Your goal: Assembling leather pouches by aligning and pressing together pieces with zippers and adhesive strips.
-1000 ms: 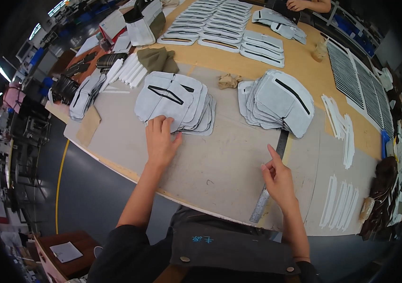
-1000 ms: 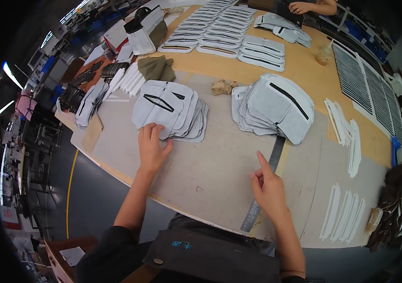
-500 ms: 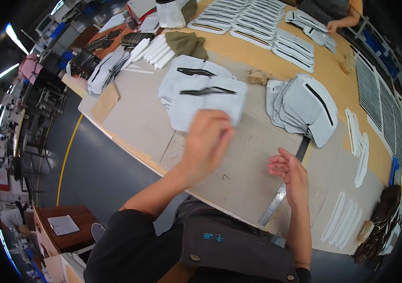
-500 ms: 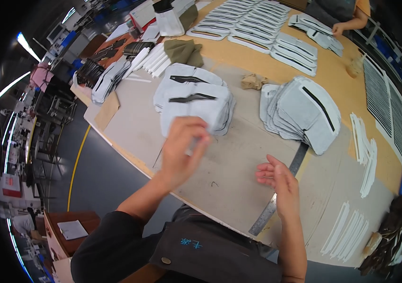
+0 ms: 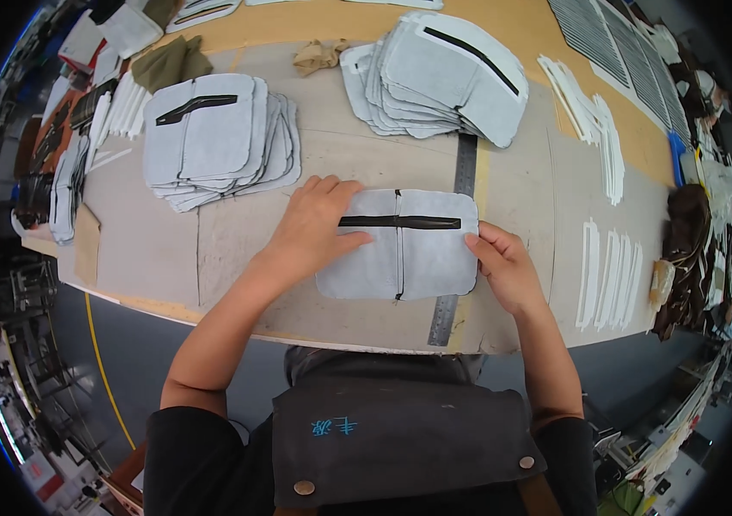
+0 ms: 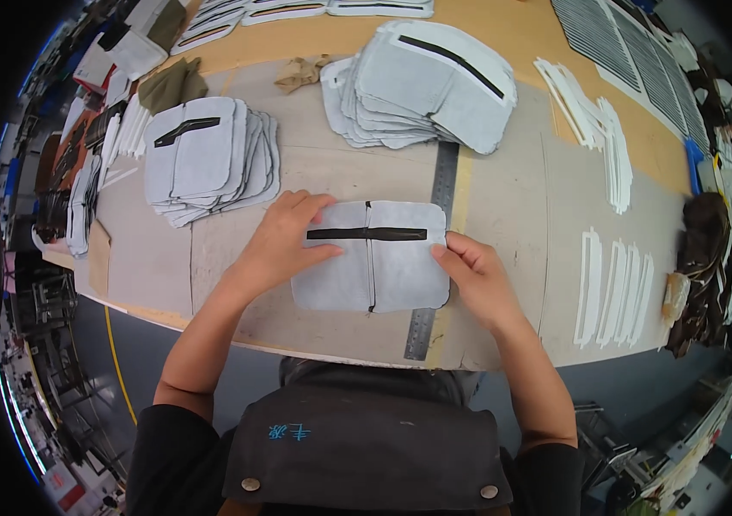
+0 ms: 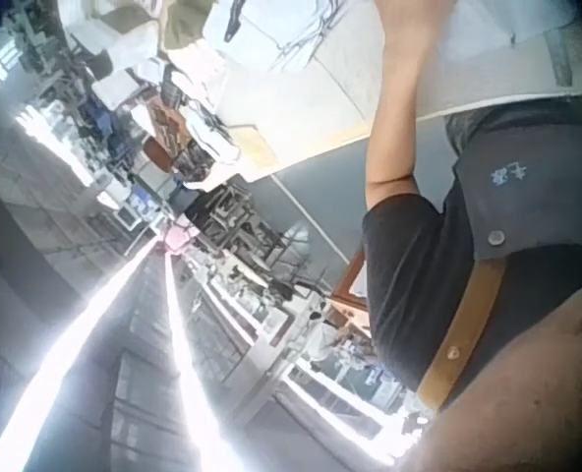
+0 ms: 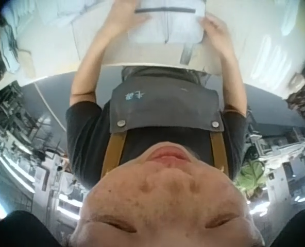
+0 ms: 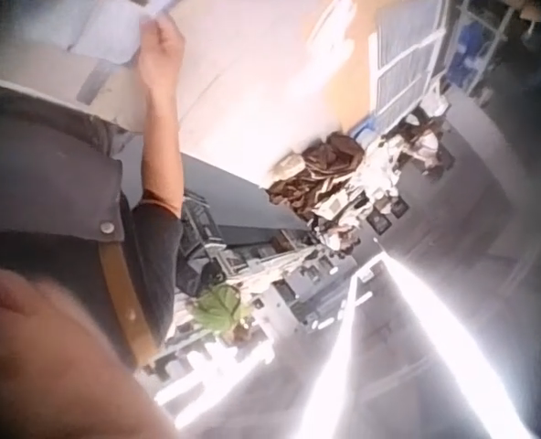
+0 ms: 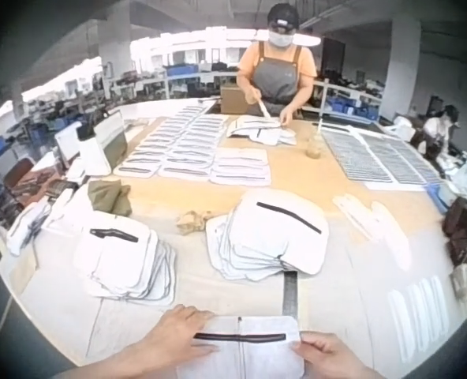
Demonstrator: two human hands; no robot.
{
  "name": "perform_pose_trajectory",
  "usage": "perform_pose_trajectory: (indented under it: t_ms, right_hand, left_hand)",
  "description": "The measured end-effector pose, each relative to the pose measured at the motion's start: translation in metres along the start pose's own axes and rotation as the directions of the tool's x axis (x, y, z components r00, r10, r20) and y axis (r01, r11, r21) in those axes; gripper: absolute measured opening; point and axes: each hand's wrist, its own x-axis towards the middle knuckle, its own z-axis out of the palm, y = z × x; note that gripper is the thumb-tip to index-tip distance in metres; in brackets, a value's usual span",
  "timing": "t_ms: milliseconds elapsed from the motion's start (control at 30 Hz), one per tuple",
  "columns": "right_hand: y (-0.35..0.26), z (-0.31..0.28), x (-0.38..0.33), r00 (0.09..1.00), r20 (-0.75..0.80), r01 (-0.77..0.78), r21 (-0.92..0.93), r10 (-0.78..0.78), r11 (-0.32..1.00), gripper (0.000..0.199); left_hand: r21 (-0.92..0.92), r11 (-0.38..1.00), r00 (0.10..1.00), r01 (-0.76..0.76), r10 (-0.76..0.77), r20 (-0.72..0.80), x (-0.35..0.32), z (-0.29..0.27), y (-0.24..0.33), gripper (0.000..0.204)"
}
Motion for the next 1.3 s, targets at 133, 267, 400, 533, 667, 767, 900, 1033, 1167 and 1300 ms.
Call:
perform_pose_trajectory:
  t_ms: [133,267,400,533,667,767,900,1033,1167,1300]
  right_hand:
    - [0.002,-0.001,0.004,0.992,-0.116,-0.057,-0.118,0.044,0.991,0.029]
    - [0.020,0.006,0.024,0.967,-0.166,0.122,-0.356,-0.191,0.927,0.034]
    - [0.022,0.007,0.017,0.859,-0.227,0.263,-0.574,-0.459,0.776,0.039]
    - [0.027,-0.002,0.004,0.778,-0.318,0.231,-0.657,-0.541,0.718,0.042]
    - [0.039,-0.016,-0.006,0.772,-0.399,0.177,-0.612,-0.494,0.771,0.042]
    - [0.041,-0.022,-0.013,0.759,-0.422,0.144,-0.632,-0.495,0.761,0.043]
    - [0.042,-0.032,-0.025,0.708,-0.444,0.097,-0.709,-0.549,0.698,0.043]
    - [0.048,-0.038,-0.035,0.681,-0.453,0.059,-0.748,-0.575,0.661,0.042]
    - [0.054,-0.039,-0.042,0.674,-0.458,0.045,-0.757,-0.580,0.651,0.041]
    - [0.056,-0.038,-0.043,0.679,-0.449,0.066,-0.750,-0.581,0.658,0.040]
  left_hand:
    - [0.054,0.998,1.000,-0.010,0.012,-0.029,-0.006,0.011,0.003,0.053]
    - [0.116,0.993,0.993,-0.027,0.041,-0.114,-0.001,0.012,0.016,0.054]
    - [0.115,0.990,0.993,0.084,-0.073,-0.092,-0.001,0.008,0.020,0.055]
    - [-0.065,0.933,0.925,0.354,-0.339,0.168,0.007,-0.004,0.024,0.037]
    - [-0.361,0.869,0.941,0.338,-0.303,0.153,-0.002,0.019,0.016,0.019]
    - [-0.433,0.876,0.956,0.212,-0.278,-0.095,-0.005,0.042,0.036,0.016]
    - [-0.264,0.954,0.905,0.140,-0.232,-0.357,-0.005,0.065,0.057,0.021]
    - [-0.207,0.975,0.893,0.077,-0.160,-0.421,-0.009,0.079,0.062,0.027]
    - [-0.041,0.996,0.941,0.074,-0.084,-0.328,-0.010,0.077,0.063,0.032]
    - [-0.099,0.992,0.925,0.072,-0.103,-0.365,-0.011,0.076,0.062,0.035]
